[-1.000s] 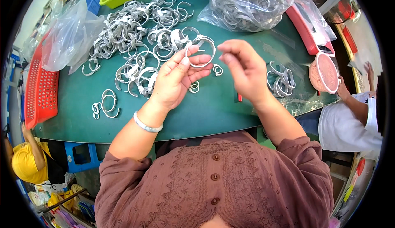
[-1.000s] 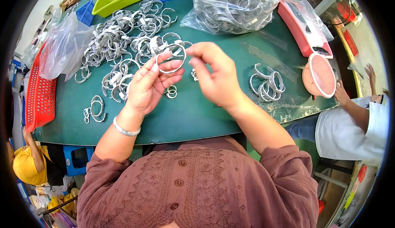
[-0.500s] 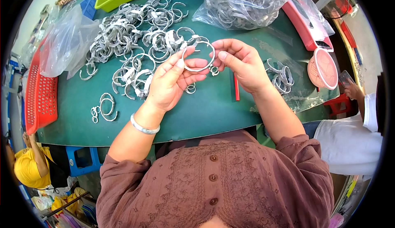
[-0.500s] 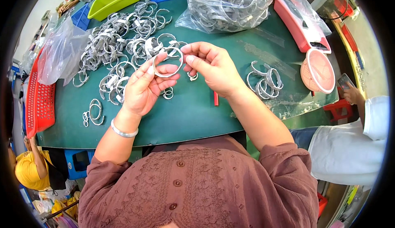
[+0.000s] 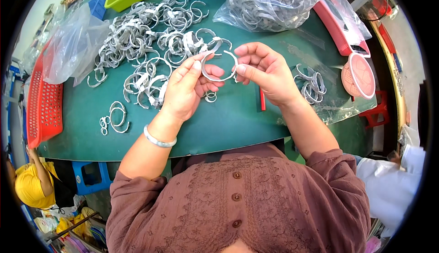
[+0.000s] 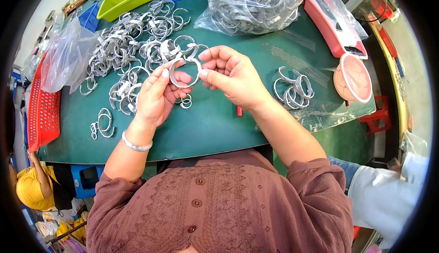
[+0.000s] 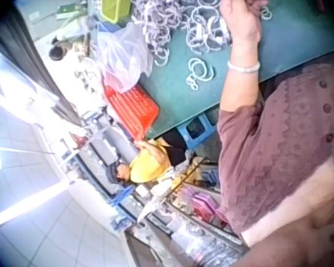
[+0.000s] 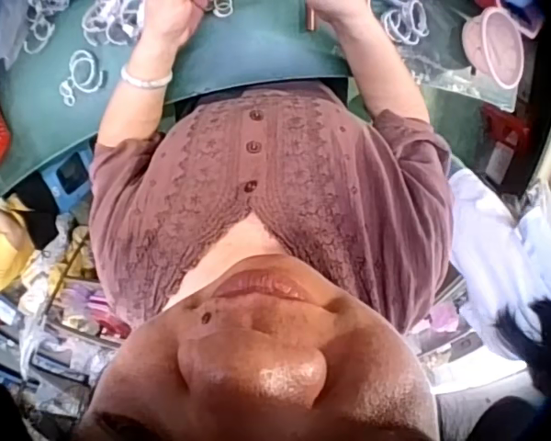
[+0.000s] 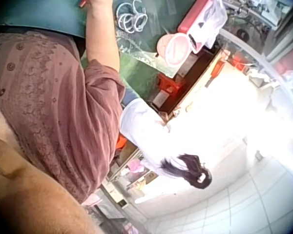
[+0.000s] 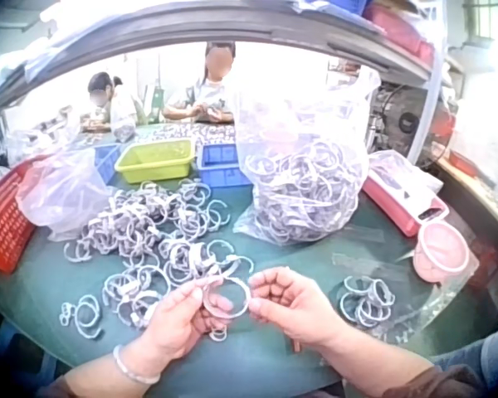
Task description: The person assembles metal hoops by hand at a workstation, picking up individual metal rings and small white plastic components, fitting them together, and occasionally using a red pencil to mark or adjust the assembly.
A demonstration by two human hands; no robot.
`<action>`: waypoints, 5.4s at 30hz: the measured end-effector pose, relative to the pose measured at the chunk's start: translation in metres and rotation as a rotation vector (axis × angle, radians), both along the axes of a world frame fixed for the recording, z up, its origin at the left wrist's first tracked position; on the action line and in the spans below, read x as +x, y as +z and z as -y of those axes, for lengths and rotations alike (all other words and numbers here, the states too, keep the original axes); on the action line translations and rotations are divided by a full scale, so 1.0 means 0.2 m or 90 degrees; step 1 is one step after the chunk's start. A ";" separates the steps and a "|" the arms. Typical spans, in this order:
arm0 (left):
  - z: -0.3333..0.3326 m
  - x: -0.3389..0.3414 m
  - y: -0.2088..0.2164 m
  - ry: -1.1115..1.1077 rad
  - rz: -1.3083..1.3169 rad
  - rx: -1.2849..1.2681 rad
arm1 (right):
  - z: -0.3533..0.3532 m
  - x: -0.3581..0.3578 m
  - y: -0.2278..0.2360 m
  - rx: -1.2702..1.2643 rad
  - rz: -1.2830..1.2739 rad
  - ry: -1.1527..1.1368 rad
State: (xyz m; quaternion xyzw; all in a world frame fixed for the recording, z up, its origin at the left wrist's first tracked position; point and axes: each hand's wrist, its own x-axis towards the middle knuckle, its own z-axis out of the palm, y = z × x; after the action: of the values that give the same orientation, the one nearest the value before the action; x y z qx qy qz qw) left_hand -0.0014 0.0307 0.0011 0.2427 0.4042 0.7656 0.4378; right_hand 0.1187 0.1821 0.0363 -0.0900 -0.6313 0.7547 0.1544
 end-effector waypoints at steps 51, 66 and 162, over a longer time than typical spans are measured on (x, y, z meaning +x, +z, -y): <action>-0.01 0.01 0.00 0.054 0.005 -0.110 | 0.07 0.00 -0.06 -0.261 0.049 0.085; -0.01 0.00 0.00 0.050 0.027 -0.109 | 0.09 0.00 -0.06 -0.240 0.053 0.075; 0.00 0.05 0.02 0.098 -0.082 -0.010 | 0.18 0.03 0.00 0.419 -0.100 0.033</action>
State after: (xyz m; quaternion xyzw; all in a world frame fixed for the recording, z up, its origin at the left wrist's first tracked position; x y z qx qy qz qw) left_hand 0.0087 0.0310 0.0058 0.2561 0.4548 0.7768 0.3524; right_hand 0.1254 0.1467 0.0358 0.0389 -0.8293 0.5187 0.2043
